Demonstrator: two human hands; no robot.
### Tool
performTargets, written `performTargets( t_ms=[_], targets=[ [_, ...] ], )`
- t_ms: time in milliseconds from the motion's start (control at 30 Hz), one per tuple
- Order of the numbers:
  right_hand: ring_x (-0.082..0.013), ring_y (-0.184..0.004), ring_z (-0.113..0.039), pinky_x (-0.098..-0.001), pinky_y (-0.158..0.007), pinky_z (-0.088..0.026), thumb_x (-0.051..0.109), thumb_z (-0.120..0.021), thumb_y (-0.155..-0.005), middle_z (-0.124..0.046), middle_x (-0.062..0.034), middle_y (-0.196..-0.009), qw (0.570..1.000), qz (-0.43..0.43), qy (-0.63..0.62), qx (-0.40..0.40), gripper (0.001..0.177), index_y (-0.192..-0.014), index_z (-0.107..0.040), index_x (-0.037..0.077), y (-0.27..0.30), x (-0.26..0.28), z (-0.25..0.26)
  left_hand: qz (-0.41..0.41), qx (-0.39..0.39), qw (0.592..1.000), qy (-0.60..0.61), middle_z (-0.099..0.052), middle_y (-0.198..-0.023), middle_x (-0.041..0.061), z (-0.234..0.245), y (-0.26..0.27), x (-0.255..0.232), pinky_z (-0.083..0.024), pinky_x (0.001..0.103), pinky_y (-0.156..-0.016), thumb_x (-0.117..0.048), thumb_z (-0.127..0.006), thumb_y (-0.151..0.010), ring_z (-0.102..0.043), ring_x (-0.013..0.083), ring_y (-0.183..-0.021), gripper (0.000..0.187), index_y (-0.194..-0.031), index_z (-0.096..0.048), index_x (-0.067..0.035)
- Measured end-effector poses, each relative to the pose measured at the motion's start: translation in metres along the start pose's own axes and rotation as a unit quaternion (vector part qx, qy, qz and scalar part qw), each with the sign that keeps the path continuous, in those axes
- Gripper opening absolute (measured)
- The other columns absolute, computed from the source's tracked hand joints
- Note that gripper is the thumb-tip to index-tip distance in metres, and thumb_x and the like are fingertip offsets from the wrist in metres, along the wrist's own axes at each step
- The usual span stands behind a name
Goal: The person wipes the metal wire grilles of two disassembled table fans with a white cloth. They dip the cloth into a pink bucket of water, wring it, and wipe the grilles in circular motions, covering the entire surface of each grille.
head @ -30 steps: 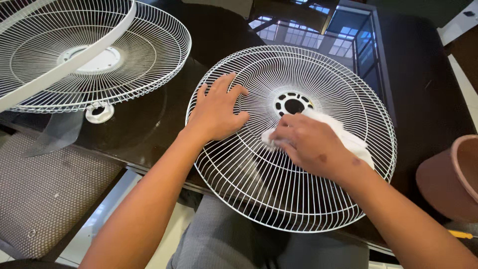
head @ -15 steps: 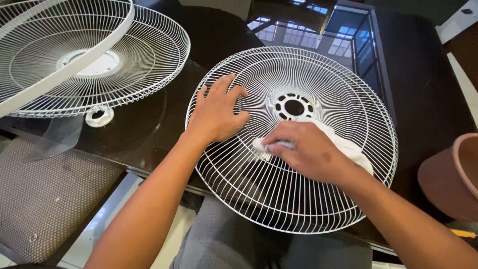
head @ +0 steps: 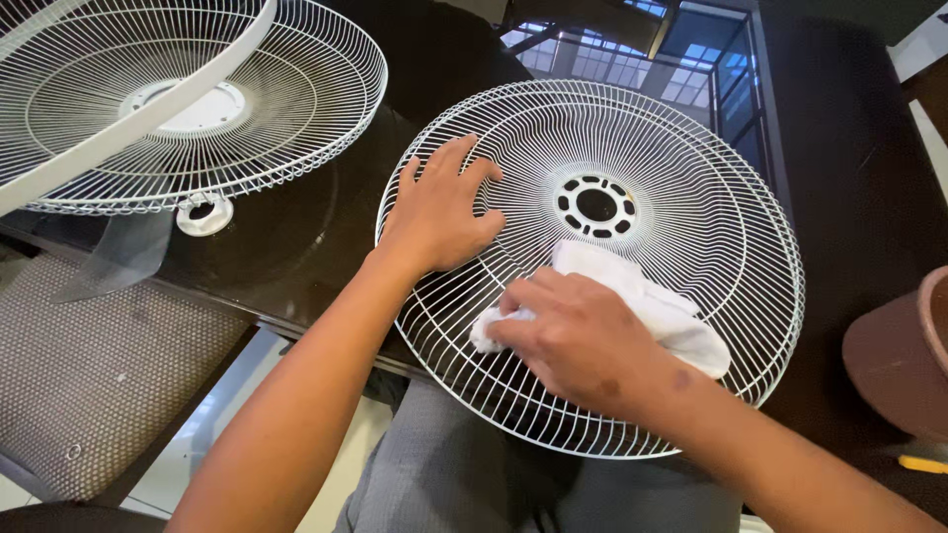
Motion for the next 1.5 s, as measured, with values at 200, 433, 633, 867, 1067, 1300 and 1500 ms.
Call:
performTargets(
  t_ms=[200, 433, 633, 867, 1067, 1300, 1500],
  targets=[
    [-0.0209, -0.083, -0.064, -0.0369, -0.069, -0.054, 0.009, -0.075, -0.079, -0.071, -0.0027, -0.093, 0.999, -0.044, 0.009, -0.005, 0.018, -0.095, -0.079, 0.015, -0.003, -0.01, 0.0, -0.002, 0.0, 1.0, 0.003, -0.031, -0.162, 0.012, 0.0, 0.001, 0.001, -0.012, 0.061, -0.121, -0.038, -0.062, -0.081, -0.021, 0.0301, -0.153, 0.052, -0.13, -0.059, -0.02],
    [-0.0215, -0.092, -0.065, -0.0359, -0.078, -0.055, 0.007, -0.075, -0.076, -0.071, -0.0037, -0.101, 0.997, 0.068, -0.034, 0.016, 0.02, -0.095, -0.077, 0.014, -0.006, 0.021, -0.016, -0.007, -0.003, 1.0, 0.003, -0.031, -0.161, 0.012, 0.001, 0.001, -0.001, -0.012, 0.06, -0.121, -0.04, -0.065, -0.082, -0.021, 0.0303, -0.153, 0.052, -0.13, -0.059, -0.02],
    [-0.0226, -0.089, -0.064, -0.0366, -0.077, -0.053, 0.007, -0.077, -0.075, -0.069, -0.0022, -0.099, 0.999, 0.022, 0.002, 0.024, 0.025, -0.099, -0.079, 0.017, -0.005, -0.02, -0.002, -0.004, -0.001, 1.0, 0.005, -0.03, -0.161, 0.012, -0.002, 0.001, 0.002, -0.012, 0.061, -0.121, -0.039, -0.066, -0.081, -0.021, 0.0293, -0.153, 0.053, -0.13, -0.059, -0.02],
    [-0.023, -0.094, -0.058, -0.0393, -0.08, -0.051, 0.01, -0.071, -0.077, -0.064, -0.0035, -0.101, 0.99, 0.11, 0.015, 0.086, 0.022, -0.098, -0.077, 0.013, -0.009, 0.033, -0.025, -0.014, -0.009, 1.0, 0.003, -0.031, -0.161, 0.012, -0.002, 0.001, 0.002, -0.012, 0.062, -0.12, -0.04, -0.065, -0.081, -0.022, 0.0302, -0.152, 0.052, -0.128, -0.059, -0.02],
    [-0.0239, -0.096, -0.059, -0.0409, -0.083, -0.05, 0.013, -0.071, -0.078, -0.063, -0.0042, -0.102, 0.988, 0.109, -0.026, 0.11, 0.016, -0.092, -0.078, 0.015, -0.011, 0.029, -0.024, -0.014, -0.008, 1.0, 0.006, -0.03, -0.162, 0.014, -0.004, 0.0, 0.003, -0.012, 0.062, -0.12, -0.038, -0.063, -0.082, -0.021, 0.0317, -0.153, 0.052, -0.13, -0.059, -0.021],
    [-0.0188, -0.1, -0.063, -0.0358, -0.087, -0.052, 0.012, -0.077, -0.078, -0.067, 0.0005, -0.105, 0.993, 0.005, -0.067, 0.099, 0.025, -0.101, -0.081, 0.021, -0.009, -0.015, -0.005, -0.008, 0.004, 1.0, -0.007, -0.028, -0.163, 0.016, -0.007, -0.005, 0.004, -0.011, 0.064, -0.12, -0.04, -0.06, -0.083, -0.018, 0.0328, -0.154, 0.054, -0.133, -0.058, -0.021],
    [-0.0187, -0.102, -0.064, -0.0346, -0.088, -0.054, 0.01, -0.075, -0.077, -0.067, 0.0006, -0.112, 0.979, -0.106, -0.101, 0.142, 0.024, -0.097, -0.083, 0.02, -0.013, -0.049, -0.003, -0.008, 0.014, 1.0, -0.007, -0.028, -0.163, 0.016, -0.007, -0.005, 0.003, -0.01, 0.064, -0.12, -0.042, -0.059, -0.083, -0.018, 0.032, -0.154, 0.056, -0.134, -0.057, -0.02]
  ],
)
Point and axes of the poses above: each hand's wrist, its own y-axis away from the middle knuckle, its own z-axis out of the back of the hand, x = y × z, the point moved 4 cm from there along -y, towards the middle knuckle
